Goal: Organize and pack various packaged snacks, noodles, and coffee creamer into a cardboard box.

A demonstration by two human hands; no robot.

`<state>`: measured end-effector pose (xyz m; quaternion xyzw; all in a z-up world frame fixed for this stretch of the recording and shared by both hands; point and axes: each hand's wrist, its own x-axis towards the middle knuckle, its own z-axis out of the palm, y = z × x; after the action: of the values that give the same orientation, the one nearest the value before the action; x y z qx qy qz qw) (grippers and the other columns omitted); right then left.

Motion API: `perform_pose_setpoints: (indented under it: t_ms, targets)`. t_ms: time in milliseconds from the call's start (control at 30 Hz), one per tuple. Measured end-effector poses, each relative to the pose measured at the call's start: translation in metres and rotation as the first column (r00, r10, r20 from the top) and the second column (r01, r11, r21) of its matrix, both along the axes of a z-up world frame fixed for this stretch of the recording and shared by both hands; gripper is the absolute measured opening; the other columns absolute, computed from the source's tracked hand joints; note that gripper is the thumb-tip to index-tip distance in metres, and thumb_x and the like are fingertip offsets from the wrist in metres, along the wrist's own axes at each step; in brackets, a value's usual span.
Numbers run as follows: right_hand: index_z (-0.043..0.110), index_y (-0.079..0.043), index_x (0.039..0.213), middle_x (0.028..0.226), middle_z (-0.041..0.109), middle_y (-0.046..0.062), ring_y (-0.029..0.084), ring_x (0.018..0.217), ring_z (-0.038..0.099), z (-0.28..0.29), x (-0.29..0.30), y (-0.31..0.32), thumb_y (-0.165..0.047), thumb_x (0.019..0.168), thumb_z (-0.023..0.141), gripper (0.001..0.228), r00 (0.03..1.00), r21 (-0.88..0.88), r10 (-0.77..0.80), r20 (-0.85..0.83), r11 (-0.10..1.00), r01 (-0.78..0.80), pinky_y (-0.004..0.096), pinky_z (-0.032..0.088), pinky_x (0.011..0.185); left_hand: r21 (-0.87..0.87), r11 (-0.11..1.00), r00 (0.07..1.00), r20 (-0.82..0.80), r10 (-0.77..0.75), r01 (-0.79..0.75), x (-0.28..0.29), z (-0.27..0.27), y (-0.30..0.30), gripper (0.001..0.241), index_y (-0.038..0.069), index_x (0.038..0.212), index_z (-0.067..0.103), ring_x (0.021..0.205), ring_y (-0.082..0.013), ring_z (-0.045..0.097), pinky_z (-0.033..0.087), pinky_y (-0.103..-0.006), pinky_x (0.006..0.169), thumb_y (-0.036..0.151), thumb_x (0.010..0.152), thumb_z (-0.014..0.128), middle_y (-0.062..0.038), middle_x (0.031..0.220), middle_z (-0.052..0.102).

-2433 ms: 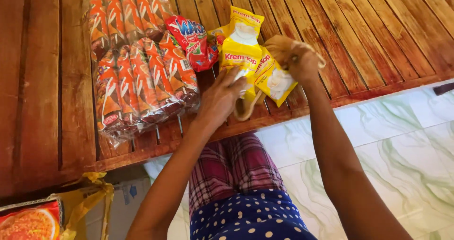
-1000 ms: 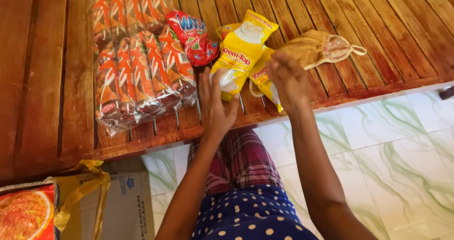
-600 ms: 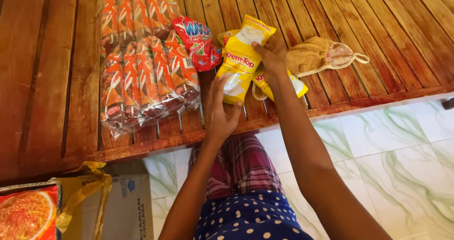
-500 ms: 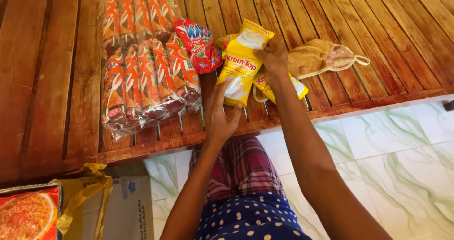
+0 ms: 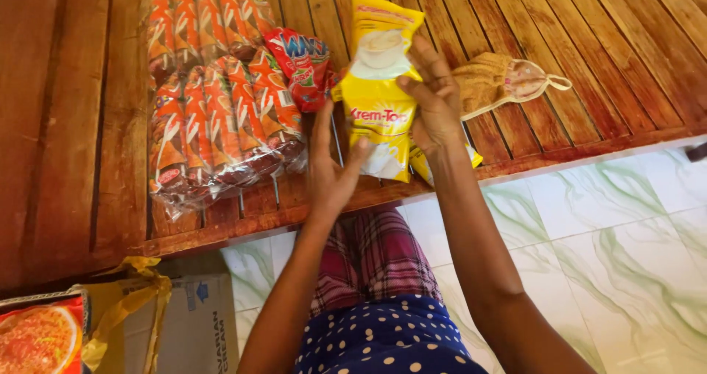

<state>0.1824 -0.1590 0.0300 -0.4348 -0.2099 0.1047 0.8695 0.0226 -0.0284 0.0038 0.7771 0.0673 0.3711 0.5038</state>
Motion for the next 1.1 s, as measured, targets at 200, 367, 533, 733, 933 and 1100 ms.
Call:
perform_pose_setpoints:
  t_ms: [200,367,533,733,933,1100]
  targets:
    - [0.045,0.000,0.153,0.147,0.056,0.013,0.023,0.137,0.054,0.009,-0.044,0.006,0.020,0.090,0.067,0.070,0.965,-0.160,0.102,0.241,0.985,-0.064,0.036,0.048,0.115,-0.395,0.887,0.970,0.144,-0.196,0.238,0.024,0.032,0.012,0.074,-0.002,0.154,0.038,0.132,-0.0229,0.056,0.044,-0.0359,0.114,0.019,0.094,0.077,-0.014,0.145,0.058]
    - [0.019,-0.001,0.162,0.164,0.031,0.018,0.027,0.154,0.035,0.017,-0.091,-0.013,-0.009,0.087,0.083,0.099,0.801,-0.344,-0.061,0.596,0.882,0.323,0.043,0.030,0.128,-0.671,0.639,0.924,0.315,-0.215,0.377,0.017,0.032,0.015,0.049,-0.005,0.139,0.055,0.119,-0.0177,0.064,0.051,-0.0337,0.107,0.003,0.095,0.076,-0.011,0.131,0.068]
    - [0.026,0.003,0.154,0.157,0.035,0.025,0.037,0.150,0.029,-0.026,-0.107,-0.030,-0.033,0.069,0.093,0.114,0.785,-0.755,0.228,0.576,0.516,0.404,0.055,0.020,0.123,-0.614,0.664,0.892,0.406,-0.199,0.427,0.003,0.065,0.017,0.048,-0.003,0.139,0.053,0.123,-0.0178,0.064,0.050,-0.0338,0.112,-0.002,0.096,0.073,-0.011,0.133,0.067]
    - [0.050,-0.014,0.145,0.161,0.041,0.008,0.030,0.159,0.031,-0.080,-0.052,-0.019,-0.031,0.086,0.078,0.067,0.575,-0.728,0.542,0.613,0.105,0.677,0.060,0.017,0.131,-0.513,0.710,0.864,0.413,-0.288,0.482,-0.017,0.068,0.022,0.049,-0.002,0.141,0.051,0.121,-0.0172,0.064,0.050,-0.0299,0.110,-0.008,0.095,0.066,-0.012,0.129,0.068]
    - [0.044,-0.022,0.158,0.170,0.031,0.005,0.027,0.157,0.028,-0.095,0.050,-0.006,-0.009,0.081,0.064,0.081,0.429,-0.540,0.538,0.726,0.059,0.839,0.061,0.024,0.119,-0.441,0.800,0.909,0.282,-0.306,0.406,-0.013,0.024,0.025,0.046,0.000,0.131,0.052,0.117,-0.0168,0.066,0.053,-0.0312,0.106,-0.011,0.089,0.065,-0.010,0.124,0.067]
    - [0.041,-0.019,0.153,0.163,0.028,0.016,0.036,0.152,0.024,-0.069,0.081,-0.014,-0.027,0.091,0.072,0.070,0.590,-0.661,0.418,0.691,0.036,0.750,0.062,0.025,0.116,-0.374,0.858,0.936,0.138,-0.325,0.353,-0.004,-0.034,0.024,0.031,0.004,0.110,0.053,0.106,-0.0179,0.067,0.055,-0.0325,0.099,-0.011,0.085,0.065,-0.009,0.114,0.068]
